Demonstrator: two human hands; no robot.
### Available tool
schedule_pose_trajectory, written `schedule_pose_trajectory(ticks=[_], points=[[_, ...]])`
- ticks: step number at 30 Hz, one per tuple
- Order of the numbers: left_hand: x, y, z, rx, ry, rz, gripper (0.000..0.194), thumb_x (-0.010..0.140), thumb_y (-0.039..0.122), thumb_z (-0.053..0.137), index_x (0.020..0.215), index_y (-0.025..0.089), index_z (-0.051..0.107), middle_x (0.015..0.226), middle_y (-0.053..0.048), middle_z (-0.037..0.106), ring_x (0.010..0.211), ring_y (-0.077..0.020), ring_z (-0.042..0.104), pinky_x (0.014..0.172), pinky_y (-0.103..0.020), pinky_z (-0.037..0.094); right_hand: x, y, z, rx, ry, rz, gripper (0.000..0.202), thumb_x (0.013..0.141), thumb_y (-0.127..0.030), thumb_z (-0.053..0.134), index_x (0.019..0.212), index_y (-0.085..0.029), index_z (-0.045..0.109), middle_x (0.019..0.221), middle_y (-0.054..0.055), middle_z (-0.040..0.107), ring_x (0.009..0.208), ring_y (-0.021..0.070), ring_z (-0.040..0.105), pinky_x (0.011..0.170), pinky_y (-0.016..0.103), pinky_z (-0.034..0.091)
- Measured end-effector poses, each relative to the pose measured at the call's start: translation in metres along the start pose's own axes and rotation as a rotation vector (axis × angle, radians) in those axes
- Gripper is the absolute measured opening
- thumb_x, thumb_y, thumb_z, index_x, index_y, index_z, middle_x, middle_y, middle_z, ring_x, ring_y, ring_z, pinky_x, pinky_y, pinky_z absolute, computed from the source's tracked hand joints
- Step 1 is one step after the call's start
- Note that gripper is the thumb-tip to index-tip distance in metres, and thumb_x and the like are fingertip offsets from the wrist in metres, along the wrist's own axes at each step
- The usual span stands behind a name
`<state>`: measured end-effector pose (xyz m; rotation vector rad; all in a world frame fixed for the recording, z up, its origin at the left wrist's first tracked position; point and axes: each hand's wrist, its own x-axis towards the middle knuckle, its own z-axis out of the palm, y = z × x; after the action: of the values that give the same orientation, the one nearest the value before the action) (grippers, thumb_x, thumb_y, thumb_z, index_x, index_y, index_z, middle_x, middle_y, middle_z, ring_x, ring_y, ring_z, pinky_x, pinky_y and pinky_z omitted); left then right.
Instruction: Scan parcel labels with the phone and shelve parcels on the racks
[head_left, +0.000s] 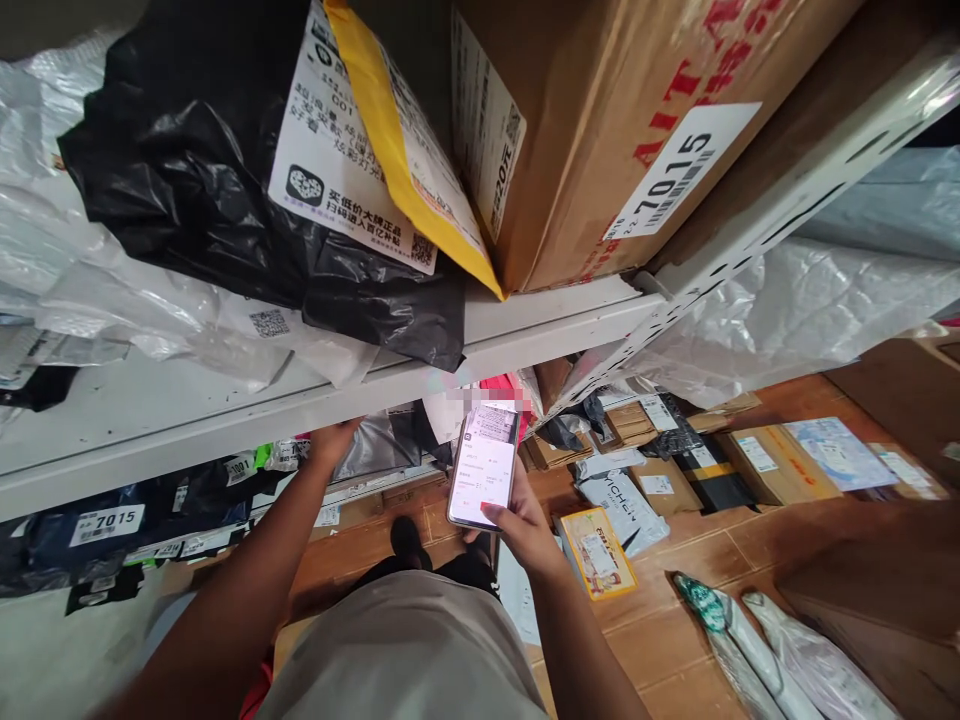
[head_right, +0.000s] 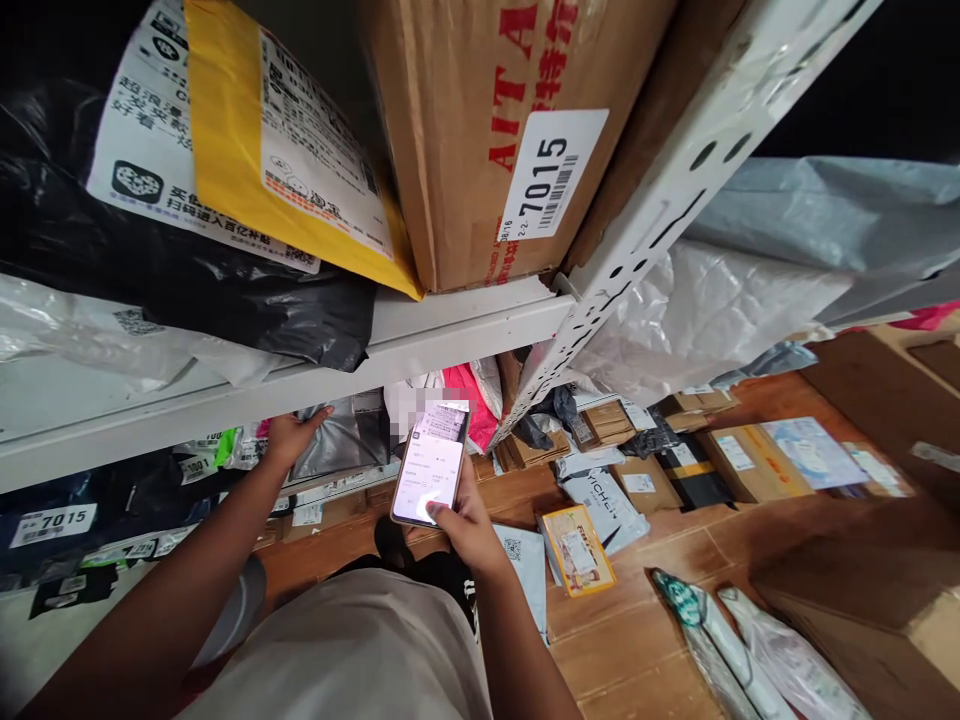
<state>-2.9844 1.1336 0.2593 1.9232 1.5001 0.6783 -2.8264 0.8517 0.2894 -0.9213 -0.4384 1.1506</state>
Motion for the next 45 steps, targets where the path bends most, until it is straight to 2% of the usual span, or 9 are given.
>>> schedule_pose_trajectory(ticks=[3,9,13,17,21,26,37,41,45], points=[[0.000,0.000,0.000,-0.013,-0.002,0.004,0.047,0.069,0.025,0.071,0.114,0.016,0.063,0.097,-0.005,0.072,0.105,-0.0281,0.064,0.102,-0.042,0.047,-0.004,-0.001,0.000,0.012,-0.017,0.006,0.083,0.073,-0.026,0.071,0.141,-0.032,0.022,0.099,0.004,0.067,0.064,0.0194,0.064,0.048,0.032,0.055],[0.000,0.001,0.001,-0.026,0.001,-0.018,0.044,0.069,0.025,0.071,0.111,0.017,0.064,0.097,-0.005,0.072,0.105,-0.0290,0.064,0.102,-0.043,0.047,-0.005,0.000,0.008,0.099,-0.108,0.038,0.094,0.074,-0.025,0.071,0.144,-0.032,0.009,0.105,0.007,0.068,0.070,0.0215,0.068,0.045,0.028,0.053],[0.000,0.001,0.001,-0.033,0.008,-0.033,0.045,0.067,0.026,0.072,0.111,0.017,0.064,0.095,-0.005,0.073,0.107,-0.0297,0.063,0.102,-0.043,0.046,-0.005,0.001,0.012,0.097,-0.141,0.048,0.092,0.074,-0.025,0.072,0.144,-0.032,0.012,0.105,0.006,0.068,0.065,0.0186,0.067,0.048,0.030,0.057],[-0.001,0.002,0.000,-0.046,0.017,-0.038,0.046,0.066,0.027,0.073,0.111,0.017,0.064,0.096,-0.005,0.073,0.106,-0.0293,0.064,0.103,-0.043,0.045,-0.005,0.001,0.014,0.098,-0.157,0.053,0.093,0.074,-0.027,0.074,0.145,-0.033,0.014,0.107,0.006,0.069,0.071,0.0203,0.069,0.052,0.032,0.060],[-0.001,0.003,0.001,-0.066,0.018,-0.032,0.047,0.065,0.027,0.073,0.110,0.017,0.064,0.097,-0.005,0.073,0.105,-0.0280,0.064,0.104,-0.040,0.045,-0.005,0.002,0.013,0.128,-0.182,0.013,0.092,0.075,-0.028,0.075,0.145,-0.034,0.016,0.107,0.005,0.070,0.071,0.0197,0.070,0.051,0.029,0.061],[-0.002,0.003,0.001,-0.073,0.014,-0.027,0.043,0.065,0.026,0.073,0.107,0.016,0.065,0.098,-0.006,0.073,0.104,-0.0282,0.064,0.104,-0.041,0.044,-0.005,0.002,0.012,0.160,-0.205,-0.003,0.087,0.079,-0.021,0.072,0.144,-0.035,0.017,0.107,0.003,0.070,0.077,0.0193,0.072,0.050,0.024,0.060],[-0.003,0.005,0.000,-0.033,0.008,0.021,0.048,0.068,0.026,0.071,0.114,0.015,0.062,0.099,-0.006,0.073,0.105,-0.0272,0.064,0.103,-0.040,0.045,-0.006,0.002,0.012,0.153,-0.226,-0.010,0.080,0.080,-0.018,0.068,0.143,-0.032,0.020,0.103,0.002,0.071,0.072,0.0157,0.071,0.053,0.023,0.061],[-0.005,0.012,-0.002,0.022,-0.001,0.053,0.054,0.070,0.028,0.071,0.122,0.017,0.059,0.103,-0.005,0.072,0.109,-0.0276,0.062,0.104,-0.039,0.044,-0.006,0.004,0.011,0.151,-0.203,-0.012,0.082,0.079,-0.018,0.068,0.143,-0.033,0.020,0.106,0.003,0.071,0.074,0.0181,0.072,0.050,0.024,0.061],[0.004,0.033,0.003,0.101,-0.029,0.097,0.049,0.077,0.033,0.071,0.122,0.018,0.059,0.115,-0.008,0.067,0.115,-0.0281,0.058,0.105,-0.045,0.043,-0.011,0.002,0.008,0.213,-0.147,0.035,0.088,0.071,-0.019,0.070,0.144,-0.034,0.022,0.106,0.003,0.070,0.076,0.0213,0.072,0.048,0.025,0.060]])
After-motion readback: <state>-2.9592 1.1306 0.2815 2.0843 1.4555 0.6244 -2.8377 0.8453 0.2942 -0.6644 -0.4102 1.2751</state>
